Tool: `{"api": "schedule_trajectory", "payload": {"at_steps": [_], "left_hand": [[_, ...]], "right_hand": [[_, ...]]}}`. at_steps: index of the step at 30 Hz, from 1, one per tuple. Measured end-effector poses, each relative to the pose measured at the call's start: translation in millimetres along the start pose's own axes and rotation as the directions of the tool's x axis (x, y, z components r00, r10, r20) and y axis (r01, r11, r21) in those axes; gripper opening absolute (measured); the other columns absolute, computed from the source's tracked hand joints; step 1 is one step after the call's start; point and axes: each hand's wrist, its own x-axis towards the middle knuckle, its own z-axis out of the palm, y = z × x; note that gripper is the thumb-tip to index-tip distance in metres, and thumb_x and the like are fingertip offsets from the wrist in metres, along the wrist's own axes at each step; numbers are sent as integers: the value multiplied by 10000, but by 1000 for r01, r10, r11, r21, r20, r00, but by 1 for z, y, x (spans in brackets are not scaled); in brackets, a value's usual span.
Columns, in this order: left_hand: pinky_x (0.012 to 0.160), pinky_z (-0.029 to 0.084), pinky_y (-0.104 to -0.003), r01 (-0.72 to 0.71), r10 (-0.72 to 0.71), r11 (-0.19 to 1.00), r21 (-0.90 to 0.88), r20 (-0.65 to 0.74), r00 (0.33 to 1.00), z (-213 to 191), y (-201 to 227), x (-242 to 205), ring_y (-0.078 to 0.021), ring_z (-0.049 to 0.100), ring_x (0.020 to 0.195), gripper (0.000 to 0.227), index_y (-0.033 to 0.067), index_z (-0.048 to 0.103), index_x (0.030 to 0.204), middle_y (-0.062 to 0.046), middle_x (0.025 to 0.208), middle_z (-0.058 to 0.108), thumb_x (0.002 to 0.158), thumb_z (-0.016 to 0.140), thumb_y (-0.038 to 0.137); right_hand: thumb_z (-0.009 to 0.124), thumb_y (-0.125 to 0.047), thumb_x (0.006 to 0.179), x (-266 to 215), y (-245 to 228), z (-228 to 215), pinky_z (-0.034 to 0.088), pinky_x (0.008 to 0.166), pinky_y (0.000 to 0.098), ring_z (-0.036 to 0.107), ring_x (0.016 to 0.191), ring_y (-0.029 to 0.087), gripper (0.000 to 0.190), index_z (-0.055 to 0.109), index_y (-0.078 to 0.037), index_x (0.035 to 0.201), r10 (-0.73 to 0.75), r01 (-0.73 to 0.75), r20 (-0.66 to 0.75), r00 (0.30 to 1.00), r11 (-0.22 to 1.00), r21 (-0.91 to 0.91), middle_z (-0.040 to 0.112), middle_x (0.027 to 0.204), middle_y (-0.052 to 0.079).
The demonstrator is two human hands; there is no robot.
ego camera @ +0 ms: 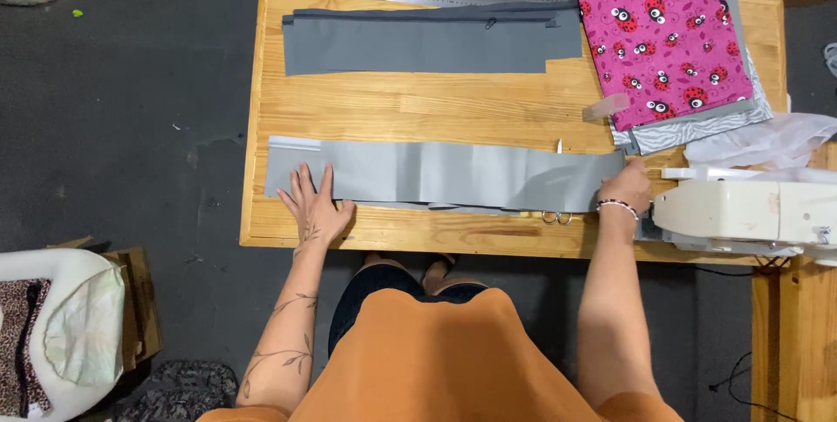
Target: The person folds a long piece of gray fabric on a wooden table, aligns the edges, and uses scissors to trim the ends. They then unfold the fabric, smooth it out, and trim the other end before folding it again.
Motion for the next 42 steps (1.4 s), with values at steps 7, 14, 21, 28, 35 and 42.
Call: {"api": "schedule_trajectory", "payload": {"at_steps": [7,14,21,28,35,42], "left_hand": [[1095,315,-521,160,-162,985,-67,-22,987,8,7,31,-317,408,1310,865,202,519,1424,-96,1400,405,676,789,543],[1001,515,-489,368,-337,895,-252,157,928,8,19,54,-393,634,1191,780,217,437,1407,-189,1250,636,766,879,258],[812,556,-359,365,-58,532,-764,398,916,-90,120,28,-184,678,872,404,88,747,1106,-99,937,739,778,868,293],[757,606,-357,476,9,15,-879,476,879,-144,90,23,-225,744,824,321,32,720,1075,-147,935,747,781,830,97],[975,513,-484,355,-294,838,-413,206,933,-52,-47,80,-386,633,1164,553,100,721,1209,-195,1158,707,791,836,445],[1005,500,-551,454,-395,841,-293,239,887,-48,-80,80,-405,608,1217,642,60,654,1318,-230,1252,669,806,833,405]], "right_hand": [[845,-171,819,-92,-91,-49,404,1026,589,502,1225,501,666,556,-27,1401,-244,244,-119,963,970,-8,500,1349,256],[642,-127,918,-191,-145,-4,506,1005,351,656,1108,222,227,685,-206,1127,-841,774,48,539,517,364,693,1054,11],[568,-159,981,-272,-201,-10,411,1140,483,452,1381,383,450,505,-108,1424,-964,759,243,104,235,607,492,1454,191],[492,-323,1014,-234,-186,82,365,1104,553,617,1164,352,370,647,-81,1248,-871,920,341,355,391,40,708,1078,156],[537,-341,970,-199,-145,86,389,1073,553,629,1160,338,384,663,-93,1236,-777,856,373,506,506,-108,723,1100,131],[588,-382,931,-209,-128,62,450,1041,522,650,1140,329,395,682,-115,1207,-666,735,391,635,677,-40,734,1100,117]]}}
